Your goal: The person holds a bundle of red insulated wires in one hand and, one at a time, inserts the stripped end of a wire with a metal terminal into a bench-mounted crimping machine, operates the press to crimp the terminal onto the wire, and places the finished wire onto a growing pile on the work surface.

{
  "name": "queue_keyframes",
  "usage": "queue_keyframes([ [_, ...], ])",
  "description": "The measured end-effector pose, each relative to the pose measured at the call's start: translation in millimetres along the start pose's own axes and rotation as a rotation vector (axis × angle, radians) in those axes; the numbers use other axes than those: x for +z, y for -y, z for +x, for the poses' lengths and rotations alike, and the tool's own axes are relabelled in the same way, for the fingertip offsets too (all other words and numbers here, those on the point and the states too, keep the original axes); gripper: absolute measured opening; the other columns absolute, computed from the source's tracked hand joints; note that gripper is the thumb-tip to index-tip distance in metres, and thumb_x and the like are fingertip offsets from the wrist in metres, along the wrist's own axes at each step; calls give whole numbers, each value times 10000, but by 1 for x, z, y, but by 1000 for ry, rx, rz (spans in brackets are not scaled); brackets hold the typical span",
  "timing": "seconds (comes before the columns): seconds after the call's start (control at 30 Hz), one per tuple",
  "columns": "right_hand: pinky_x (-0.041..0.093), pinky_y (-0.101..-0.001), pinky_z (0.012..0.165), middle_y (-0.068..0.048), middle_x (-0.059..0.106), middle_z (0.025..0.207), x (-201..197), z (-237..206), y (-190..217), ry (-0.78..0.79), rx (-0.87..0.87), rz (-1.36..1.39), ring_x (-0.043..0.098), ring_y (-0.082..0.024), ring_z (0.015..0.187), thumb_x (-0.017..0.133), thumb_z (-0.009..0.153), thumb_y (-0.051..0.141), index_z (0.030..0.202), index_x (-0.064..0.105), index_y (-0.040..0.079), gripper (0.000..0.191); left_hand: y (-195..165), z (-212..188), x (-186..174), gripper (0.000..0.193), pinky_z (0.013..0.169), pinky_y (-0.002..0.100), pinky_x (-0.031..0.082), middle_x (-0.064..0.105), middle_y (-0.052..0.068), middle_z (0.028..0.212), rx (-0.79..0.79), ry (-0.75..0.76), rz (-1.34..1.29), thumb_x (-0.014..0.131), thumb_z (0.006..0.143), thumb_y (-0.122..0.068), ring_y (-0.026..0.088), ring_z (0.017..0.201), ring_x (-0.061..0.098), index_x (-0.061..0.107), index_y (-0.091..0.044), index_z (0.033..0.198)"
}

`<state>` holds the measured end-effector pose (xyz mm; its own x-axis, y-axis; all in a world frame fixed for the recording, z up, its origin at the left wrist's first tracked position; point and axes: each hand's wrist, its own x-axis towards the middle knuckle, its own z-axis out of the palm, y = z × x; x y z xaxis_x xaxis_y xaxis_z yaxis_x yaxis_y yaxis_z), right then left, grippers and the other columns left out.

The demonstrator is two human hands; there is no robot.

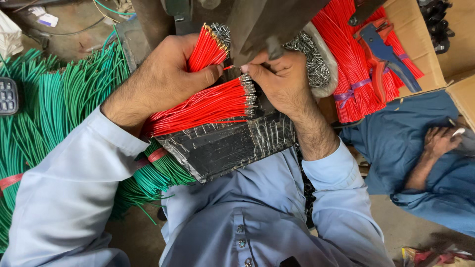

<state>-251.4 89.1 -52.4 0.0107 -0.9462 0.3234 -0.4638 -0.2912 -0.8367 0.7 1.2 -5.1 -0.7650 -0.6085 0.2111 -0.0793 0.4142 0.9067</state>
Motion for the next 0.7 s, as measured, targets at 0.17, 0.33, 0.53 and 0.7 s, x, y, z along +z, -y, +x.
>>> queue_keyframes([
  [0.17,578,-244,843,-71,764,1028,0,-7,9,25,5,144,708,-93,939,701,1049,65,1135,720,-22,124,-2,0,-1,185,717,279,553,708,20,831,-65,12,-23,690,958,-135,67,774,633,680,-10,1094],
  [0.33,580,-289,988,-93,729,1187,0,-23,28,36,-97,224,703,-140,1084,714,1058,54,1230,676,-13,188,-1,0,2,215,747,275,556,688,16,865,-55,108,-76,751,941,-153,65,814,616,663,-11,1075],
  [0.53,593,-348,925,-147,721,1099,13,-26,46,-72,-289,-210,731,-249,1031,771,962,-26,1129,665,-24,197,-2,0,1,205,743,270,553,691,3,865,-61,118,-74,742,950,-156,63,812,613,662,-20,1080],
  [0.7,575,-352,830,-131,695,960,8,-24,47,26,-324,-138,710,-245,898,727,910,-64,985,622,-12,139,-5,0,1,179,731,278,553,687,18,842,-97,135,-41,724,955,-149,69,794,615,667,-22,1067],
])
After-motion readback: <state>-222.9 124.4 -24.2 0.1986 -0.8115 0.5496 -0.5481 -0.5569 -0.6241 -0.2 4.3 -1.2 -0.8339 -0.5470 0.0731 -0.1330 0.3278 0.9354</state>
